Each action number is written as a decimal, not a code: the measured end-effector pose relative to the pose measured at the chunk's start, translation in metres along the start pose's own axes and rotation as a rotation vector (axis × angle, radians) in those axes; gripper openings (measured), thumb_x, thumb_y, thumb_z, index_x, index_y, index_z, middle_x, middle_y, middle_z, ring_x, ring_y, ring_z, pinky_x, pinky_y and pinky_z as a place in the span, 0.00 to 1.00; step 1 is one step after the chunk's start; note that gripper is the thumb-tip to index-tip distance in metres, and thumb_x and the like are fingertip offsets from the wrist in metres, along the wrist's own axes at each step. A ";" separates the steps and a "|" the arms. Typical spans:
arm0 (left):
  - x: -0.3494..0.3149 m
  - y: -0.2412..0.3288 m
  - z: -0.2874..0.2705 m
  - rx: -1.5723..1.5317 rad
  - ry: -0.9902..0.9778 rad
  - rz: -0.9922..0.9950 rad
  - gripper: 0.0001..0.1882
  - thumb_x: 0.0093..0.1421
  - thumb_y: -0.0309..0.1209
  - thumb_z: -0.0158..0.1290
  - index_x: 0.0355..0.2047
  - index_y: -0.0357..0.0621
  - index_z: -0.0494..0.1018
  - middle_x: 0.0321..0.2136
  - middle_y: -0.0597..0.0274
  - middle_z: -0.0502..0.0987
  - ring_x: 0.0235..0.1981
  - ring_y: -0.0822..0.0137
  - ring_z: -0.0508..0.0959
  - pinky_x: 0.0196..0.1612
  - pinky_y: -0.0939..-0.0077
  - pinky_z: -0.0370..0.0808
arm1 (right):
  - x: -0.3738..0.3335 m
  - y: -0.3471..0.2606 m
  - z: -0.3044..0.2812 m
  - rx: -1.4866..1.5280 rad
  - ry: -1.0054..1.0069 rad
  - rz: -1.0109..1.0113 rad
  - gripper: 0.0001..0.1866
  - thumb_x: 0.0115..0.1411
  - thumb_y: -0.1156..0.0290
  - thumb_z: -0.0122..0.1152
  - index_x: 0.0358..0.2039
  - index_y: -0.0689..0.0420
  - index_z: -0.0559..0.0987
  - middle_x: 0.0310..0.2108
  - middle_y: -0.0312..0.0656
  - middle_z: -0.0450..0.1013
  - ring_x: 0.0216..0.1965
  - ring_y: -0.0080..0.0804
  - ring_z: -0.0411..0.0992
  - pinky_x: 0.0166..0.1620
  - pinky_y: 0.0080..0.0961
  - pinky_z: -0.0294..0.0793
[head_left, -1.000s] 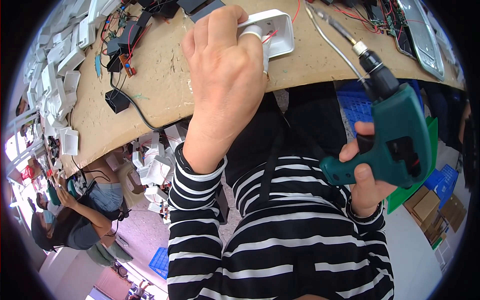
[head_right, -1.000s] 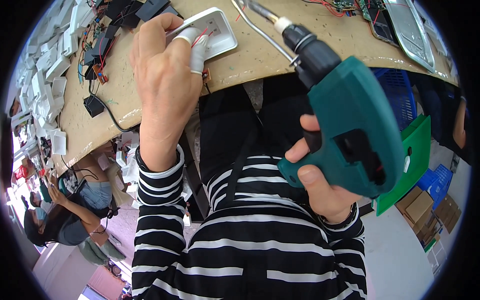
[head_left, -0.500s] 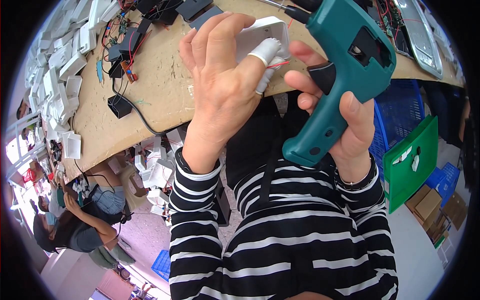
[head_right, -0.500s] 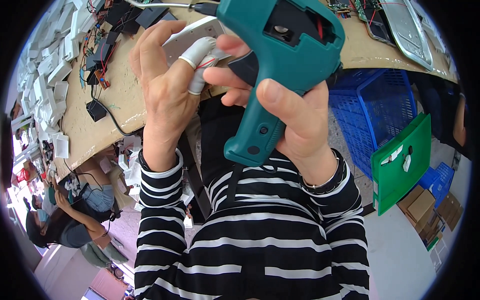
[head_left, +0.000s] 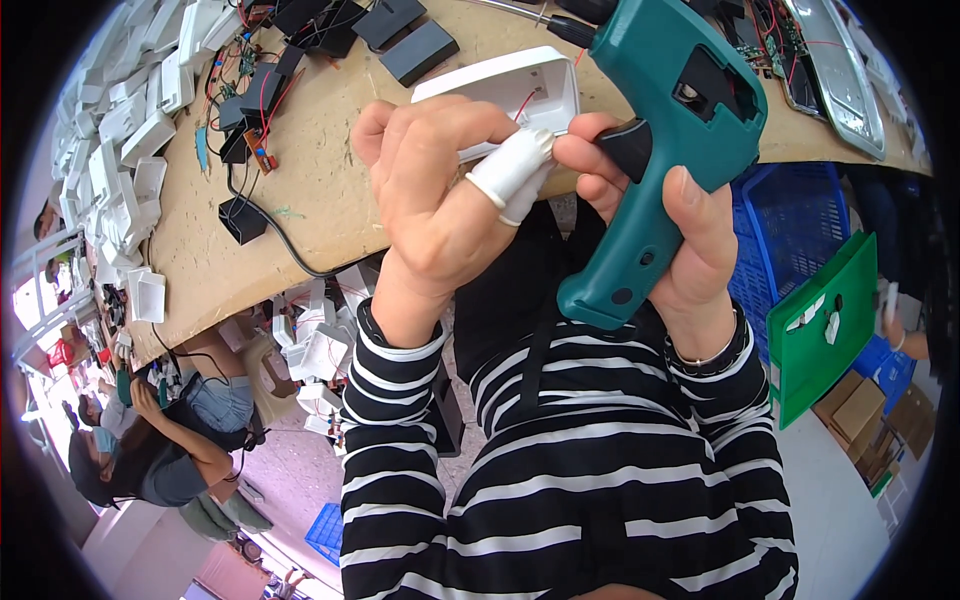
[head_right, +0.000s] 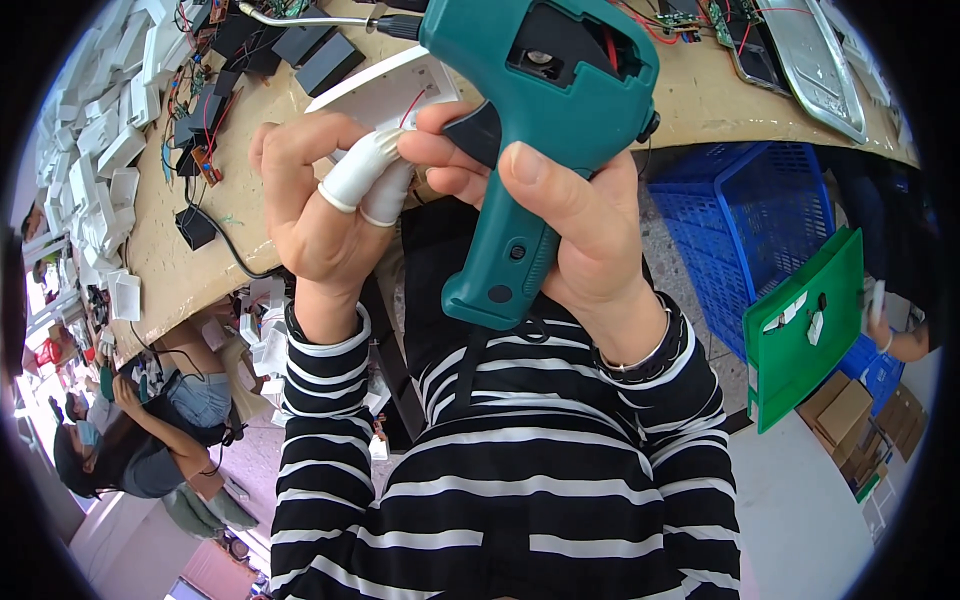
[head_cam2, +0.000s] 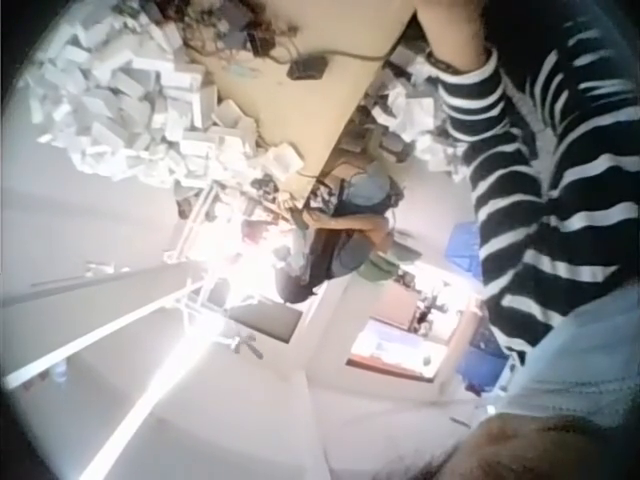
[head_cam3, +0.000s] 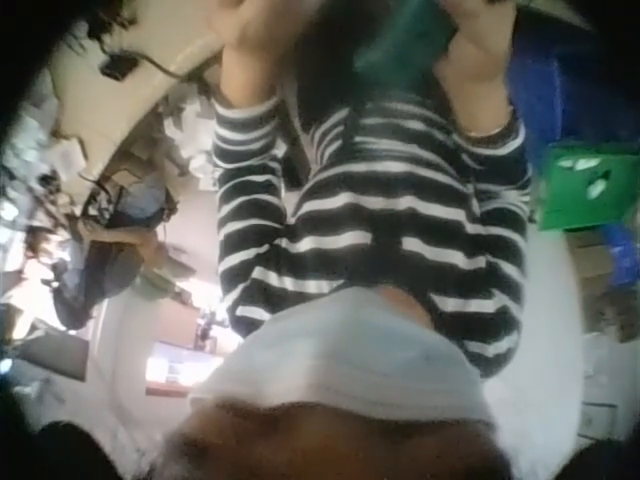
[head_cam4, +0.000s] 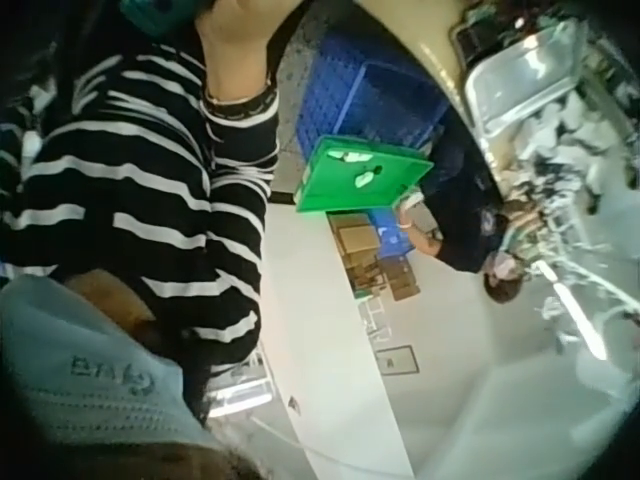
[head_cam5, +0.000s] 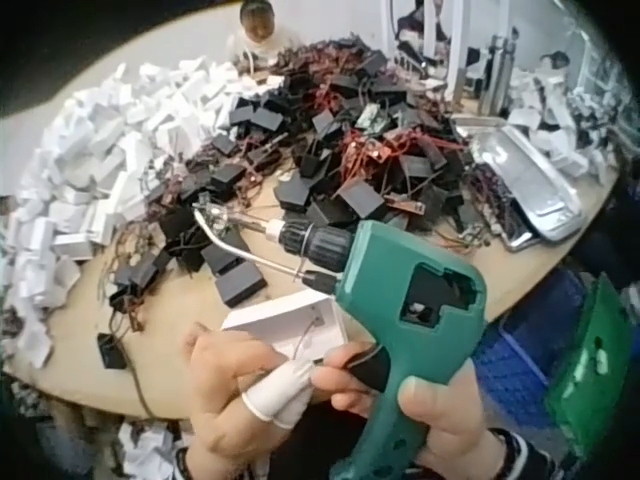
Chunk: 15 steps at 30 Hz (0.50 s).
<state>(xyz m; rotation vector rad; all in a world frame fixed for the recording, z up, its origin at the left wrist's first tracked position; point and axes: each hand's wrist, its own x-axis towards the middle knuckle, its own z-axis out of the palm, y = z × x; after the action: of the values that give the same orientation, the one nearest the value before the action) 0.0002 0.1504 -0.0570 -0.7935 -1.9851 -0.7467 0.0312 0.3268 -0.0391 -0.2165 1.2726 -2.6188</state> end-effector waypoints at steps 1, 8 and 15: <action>0.000 0.001 -0.001 0.002 -0.001 0.001 0.12 0.33 0.26 0.58 0.23 0.49 0.76 0.26 0.68 0.72 0.27 0.67 0.71 0.34 0.73 0.58 | 0.000 0.000 0.000 0.002 -0.001 0.000 0.31 0.58 0.60 0.50 0.54 0.70 0.57 0.48 0.60 0.64 0.49 0.45 0.68 0.49 0.27 0.72; 0.000 0.003 -0.003 0.016 -0.022 -0.087 0.12 0.33 0.26 0.61 0.23 0.49 0.76 0.25 0.68 0.70 0.26 0.69 0.68 0.34 0.73 0.55 | 0.001 -0.002 -0.005 -0.003 0.022 -0.040 0.34 0.58 0.60 0.51 0.56 0.69 0.54 0.50 0.62 0.60 0.48 0.43 0.68 0.47 0.26 0.73; 0.004 0.001 0.005 0.239 -0.036 -0.142 0.09 0.34 0.28 0.61 0.21 0.47 0.77 0.29 0.66 0.70 0.30 0.68 0.66 0.36 0.69 0.52 | -0.034 -0.023 -0.028 -0.266 0.043 -0.192 0.38 0.54 0.59 0.57 0.57 0.67 0.53 0.52 0.61 0.59 0.37 0.33 0.72 0.36 0.20 0.76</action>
<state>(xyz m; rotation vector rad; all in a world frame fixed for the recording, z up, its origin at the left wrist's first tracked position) -0.0030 0.1557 -0.0555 -0.5320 -2.1318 -0.5641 0.0546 0.3707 -0.0389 -0.3434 1.6932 -2.6121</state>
